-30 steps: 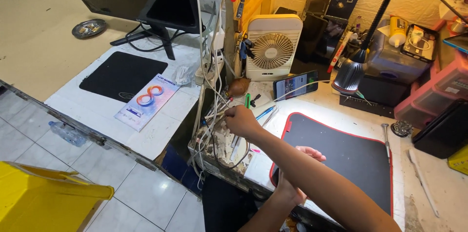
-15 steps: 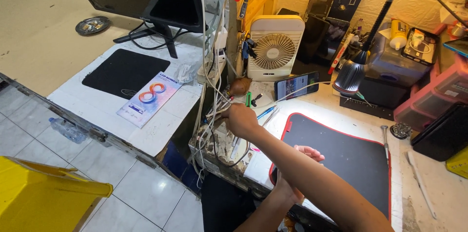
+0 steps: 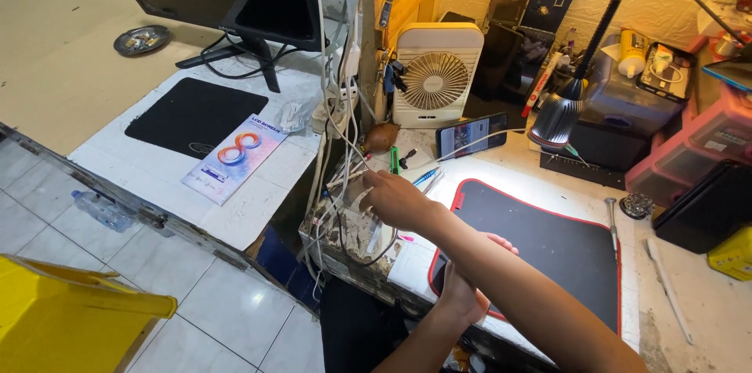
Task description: Testing and cleaning a smartphone screen and internal components during a repair process on a workbench.
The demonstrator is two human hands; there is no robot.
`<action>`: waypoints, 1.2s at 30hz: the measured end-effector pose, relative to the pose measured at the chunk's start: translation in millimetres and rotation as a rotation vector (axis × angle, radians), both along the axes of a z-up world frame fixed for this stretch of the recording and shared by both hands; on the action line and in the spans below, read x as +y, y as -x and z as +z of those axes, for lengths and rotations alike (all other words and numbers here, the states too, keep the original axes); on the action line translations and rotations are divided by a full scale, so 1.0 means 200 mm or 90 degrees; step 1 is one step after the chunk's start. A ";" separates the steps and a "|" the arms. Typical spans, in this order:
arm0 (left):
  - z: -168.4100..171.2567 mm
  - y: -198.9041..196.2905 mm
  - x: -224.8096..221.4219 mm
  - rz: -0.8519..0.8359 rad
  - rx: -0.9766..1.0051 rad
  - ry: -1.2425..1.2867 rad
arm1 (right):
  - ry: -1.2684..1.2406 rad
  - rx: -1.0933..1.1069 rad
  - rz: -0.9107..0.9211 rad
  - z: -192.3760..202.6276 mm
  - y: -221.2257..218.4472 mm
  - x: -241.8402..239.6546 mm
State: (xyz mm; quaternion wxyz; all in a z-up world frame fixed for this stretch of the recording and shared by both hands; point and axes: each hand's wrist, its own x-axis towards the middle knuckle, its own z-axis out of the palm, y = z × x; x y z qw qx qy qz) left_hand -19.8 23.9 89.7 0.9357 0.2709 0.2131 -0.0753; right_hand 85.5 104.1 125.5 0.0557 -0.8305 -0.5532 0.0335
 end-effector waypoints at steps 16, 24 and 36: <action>-0.02 -0.04 -0.10 0.004 0.033 -0.036 | -0.453 0.227 -0.314 0.17 0.32 -0.98; -0.06 -0.09 -0.26 -0.338 -0.201 -1.165 | -0.339 0.355 -0.791 -0.13 0.45 -1.52; -0.04 0.02 -0.31 -0.261 -0.352 -1.319 | -0.109 0.134 -1.078 -0.18 0.37 -1.99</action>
